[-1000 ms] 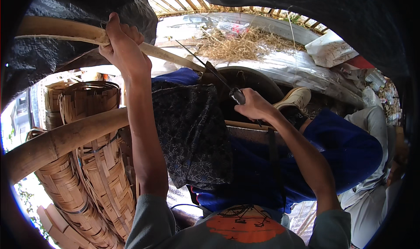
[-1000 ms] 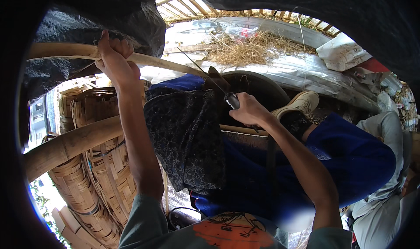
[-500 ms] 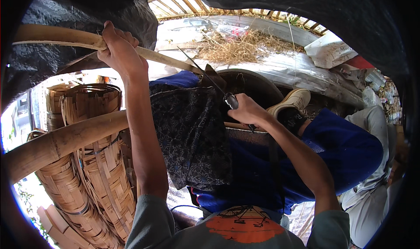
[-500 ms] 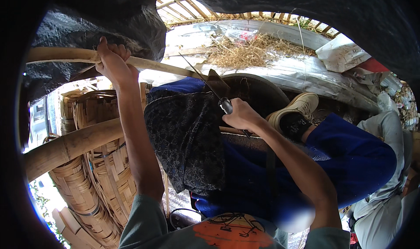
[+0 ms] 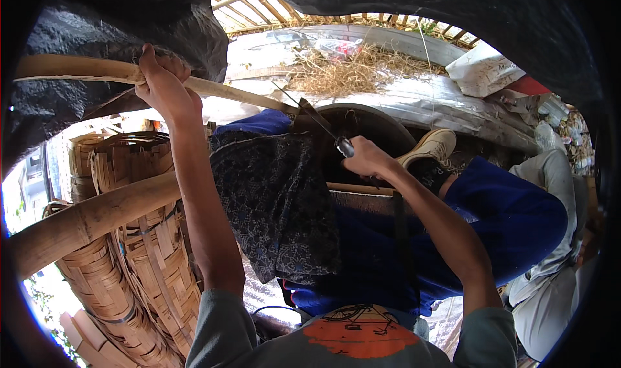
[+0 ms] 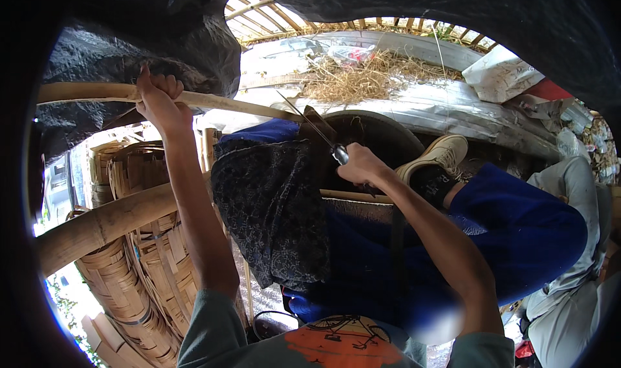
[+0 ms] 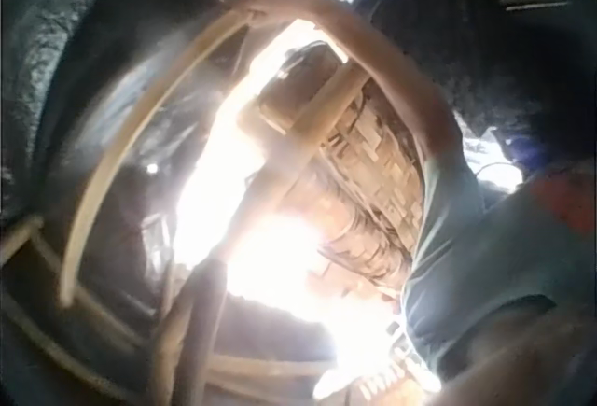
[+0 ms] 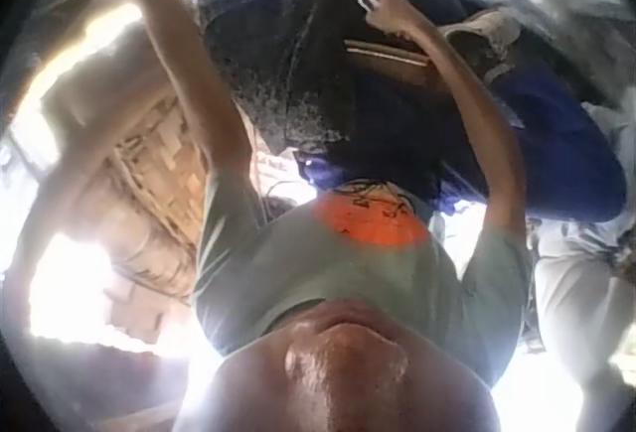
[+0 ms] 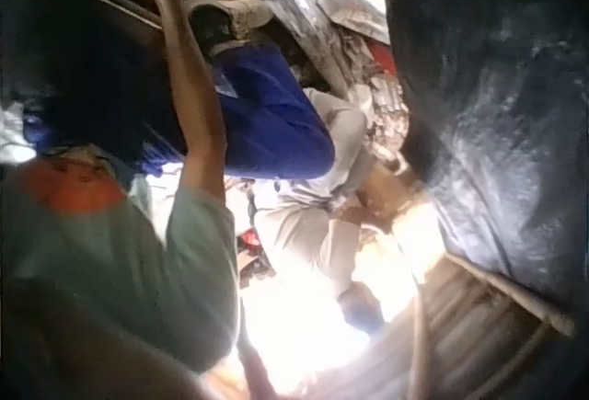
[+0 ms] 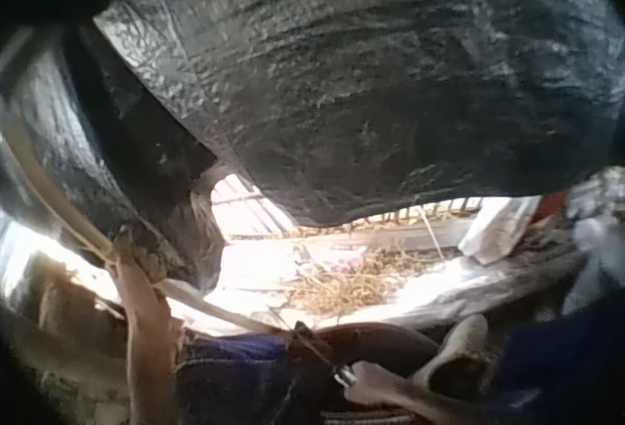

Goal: Splitting bamboo strips using a large knife in a workshop environment.

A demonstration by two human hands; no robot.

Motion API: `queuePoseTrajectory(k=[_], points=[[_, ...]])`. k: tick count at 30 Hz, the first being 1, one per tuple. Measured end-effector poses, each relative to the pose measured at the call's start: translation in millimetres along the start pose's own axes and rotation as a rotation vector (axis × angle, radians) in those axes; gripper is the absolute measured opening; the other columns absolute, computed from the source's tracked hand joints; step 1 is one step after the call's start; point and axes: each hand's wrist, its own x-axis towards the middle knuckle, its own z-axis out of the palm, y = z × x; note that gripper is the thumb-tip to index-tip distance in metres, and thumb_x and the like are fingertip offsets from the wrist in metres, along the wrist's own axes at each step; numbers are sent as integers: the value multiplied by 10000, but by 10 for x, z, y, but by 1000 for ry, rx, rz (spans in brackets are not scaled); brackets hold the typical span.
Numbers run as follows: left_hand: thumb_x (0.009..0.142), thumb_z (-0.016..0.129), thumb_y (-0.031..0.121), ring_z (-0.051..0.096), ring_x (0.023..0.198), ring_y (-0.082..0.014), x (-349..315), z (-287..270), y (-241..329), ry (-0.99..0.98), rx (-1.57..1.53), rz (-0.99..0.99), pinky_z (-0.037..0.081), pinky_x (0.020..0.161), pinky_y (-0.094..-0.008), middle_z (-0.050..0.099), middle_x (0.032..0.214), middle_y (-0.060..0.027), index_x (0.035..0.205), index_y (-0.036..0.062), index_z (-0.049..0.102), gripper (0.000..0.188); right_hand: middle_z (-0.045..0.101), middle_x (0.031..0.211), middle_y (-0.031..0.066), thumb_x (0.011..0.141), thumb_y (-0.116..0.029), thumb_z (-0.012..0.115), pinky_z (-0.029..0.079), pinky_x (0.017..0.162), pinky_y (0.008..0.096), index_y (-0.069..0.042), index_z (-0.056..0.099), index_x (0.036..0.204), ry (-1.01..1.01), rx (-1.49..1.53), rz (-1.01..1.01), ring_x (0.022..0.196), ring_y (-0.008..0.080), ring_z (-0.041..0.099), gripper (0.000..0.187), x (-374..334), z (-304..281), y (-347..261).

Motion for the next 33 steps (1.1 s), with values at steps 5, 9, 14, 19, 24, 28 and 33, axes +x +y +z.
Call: queuePoseTrajectory(k=[5,9,14,19,24,28,33], points=[[895,487,174,121,434,-60,25,6,19,-106,-63,-4,131,434,-266,163,457,47,516,157,191,481,504,511,59,757,-121,540,381,363,307,-4,451,714,-19,167,-322,387,147,493,153,-112,-53,-193],[900,488,176,110,439,-63,7,28,12,-157,-88,-36,127,436,-269,149,463,48,524,160,176,489,502,534,71,736,-137,559,385,391,323,-7,483,779,-113,163,-128,415,153,494,157,111,117,43],[908,485,184,91,449,-68,-27,-53,-5,-149,-115,-84,120,443,-275,138,478,47,539,161,170,485,513,555,83,739,-146,568,387,395,319,12,507,860,9,41,-79,427,158,504,208,80,9,170],[911,486,190,92,448,-70,-44,-176,65,-156,-144,-76,124,446,-277,141,468,47,534,159,171,492,466,507,35,758,-79,540,363,348,278,-6,450,785,-58,261,-292,371,119,460,119,-280,-71,-315],[907,493,184,107,437,-66,-37,-126,38,-101,-114,-59,124,442,-277,149,468,50,532,161,179,489,463,541,44,757,-49,517,383,370,294,-27,450,718,-107,280,-190,412,138,473,80,-183,287,-179],[907,491,172,112,435,-63,-83,-69,26,-110,-163,-108,129,440,-274,151,468,50,532,162,187,483,480,559,48,752,-60,529,398,394,312,-10,489,727,-61,330,-70,435,156,501,68,-51,206,44],[903,498,167,111,435,-60,-76,-175,40,-130,-163,-82,133,435,-273,153,468,51,530,162,192,482,470,536,33,751,-76,551,385,370,290,-7,468,760,9,205,-193,412,129,497,108,-362,41,-324]])
